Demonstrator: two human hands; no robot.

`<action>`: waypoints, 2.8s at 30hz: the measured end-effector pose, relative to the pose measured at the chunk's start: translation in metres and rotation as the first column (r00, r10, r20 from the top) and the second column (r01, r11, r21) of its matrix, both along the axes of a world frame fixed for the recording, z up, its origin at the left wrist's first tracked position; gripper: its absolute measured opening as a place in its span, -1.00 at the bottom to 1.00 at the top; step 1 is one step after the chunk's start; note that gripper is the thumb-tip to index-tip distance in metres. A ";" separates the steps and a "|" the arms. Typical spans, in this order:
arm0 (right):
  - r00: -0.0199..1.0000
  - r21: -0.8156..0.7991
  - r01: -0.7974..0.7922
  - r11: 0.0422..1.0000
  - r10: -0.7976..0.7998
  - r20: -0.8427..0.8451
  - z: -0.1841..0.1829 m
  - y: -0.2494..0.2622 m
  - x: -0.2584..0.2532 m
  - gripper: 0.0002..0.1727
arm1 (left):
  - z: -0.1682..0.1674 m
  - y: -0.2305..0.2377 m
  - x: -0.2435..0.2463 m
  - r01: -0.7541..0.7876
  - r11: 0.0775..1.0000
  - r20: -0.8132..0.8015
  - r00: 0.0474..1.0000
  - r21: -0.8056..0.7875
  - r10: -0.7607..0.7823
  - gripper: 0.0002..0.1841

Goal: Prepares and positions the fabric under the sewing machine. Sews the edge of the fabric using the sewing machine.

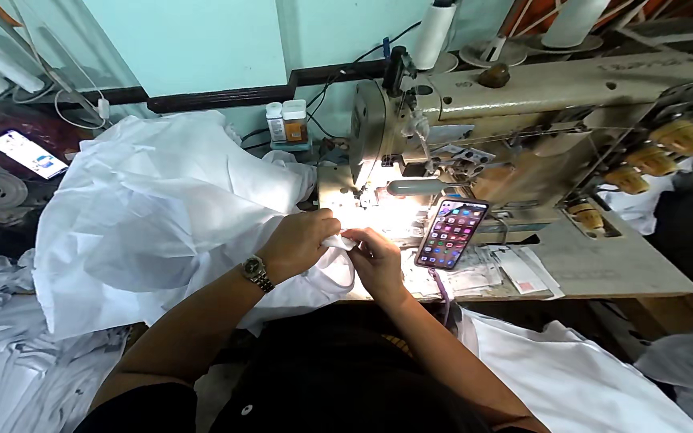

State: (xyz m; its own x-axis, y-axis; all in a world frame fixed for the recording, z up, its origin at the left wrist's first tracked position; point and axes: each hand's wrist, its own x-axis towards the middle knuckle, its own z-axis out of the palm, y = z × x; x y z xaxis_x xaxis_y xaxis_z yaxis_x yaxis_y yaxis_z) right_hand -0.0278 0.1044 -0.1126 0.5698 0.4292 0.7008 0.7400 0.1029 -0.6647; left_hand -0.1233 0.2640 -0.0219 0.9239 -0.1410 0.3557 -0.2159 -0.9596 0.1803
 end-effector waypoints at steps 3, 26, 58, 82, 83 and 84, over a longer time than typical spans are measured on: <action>1.000 0.006 -0.012 1.000 0.012 -0.011 -0.001 0.000 0.000 -0.84 | -0.006 0.001 0.001 0.015 0.998 0.057 0.998 0.060 -0.018 -0.97; 0.930 -0.062 -0.190 0.980 0.160 -0.332 -0.004 0.002 0.008 -0.86 | 0.014 0.008 0.000 -0.076 0.997 0.085 0.993 -0.021 0.078 -0.76; 0.961 -0.121 0.029 0.992 -0.061 -0.269 -0.011 -0.035 0.019 -0.74 | -0.004 0.011 0.142 -0.377 0.874 -0.295 0.911 -0.306 0.289 -0.65; 0.946 -0.532 0.102 0.841 -0.246 -0.209 0.005 -0.041 0.021 -0.79 | -0.006 0.011 0.146 -0.396 0.881 -0.314 0.897 -0.260 0.311 -0.66; 0.953 -0.562 0.109 0.820 -0.247 -0.177 0.007 -0.041 0.021 -0.78 | -0.006 0.011 0.146 -0.391 0.886 -0.308 0.899 -0.250 0.310 -0.67; 0.958 -0.582 0.113 0.805 -0.244 -0.152 0.008 -0.042 0.020 -0.77 | -0.008 0.011 0.145 -0.388 0.889 -0.301 0.902 -0.243 0.311 -0.67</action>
State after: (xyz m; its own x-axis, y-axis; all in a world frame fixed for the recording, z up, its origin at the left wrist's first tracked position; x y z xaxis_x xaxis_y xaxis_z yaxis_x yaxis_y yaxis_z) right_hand -0.0077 0.0627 -0.1045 0.7797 0.5848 0.2237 0.5446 -0.4569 -0.7033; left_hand 0.0216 0.2747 -0.0297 0.9559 0.2813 0.0847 0.2120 -0.8601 0.4641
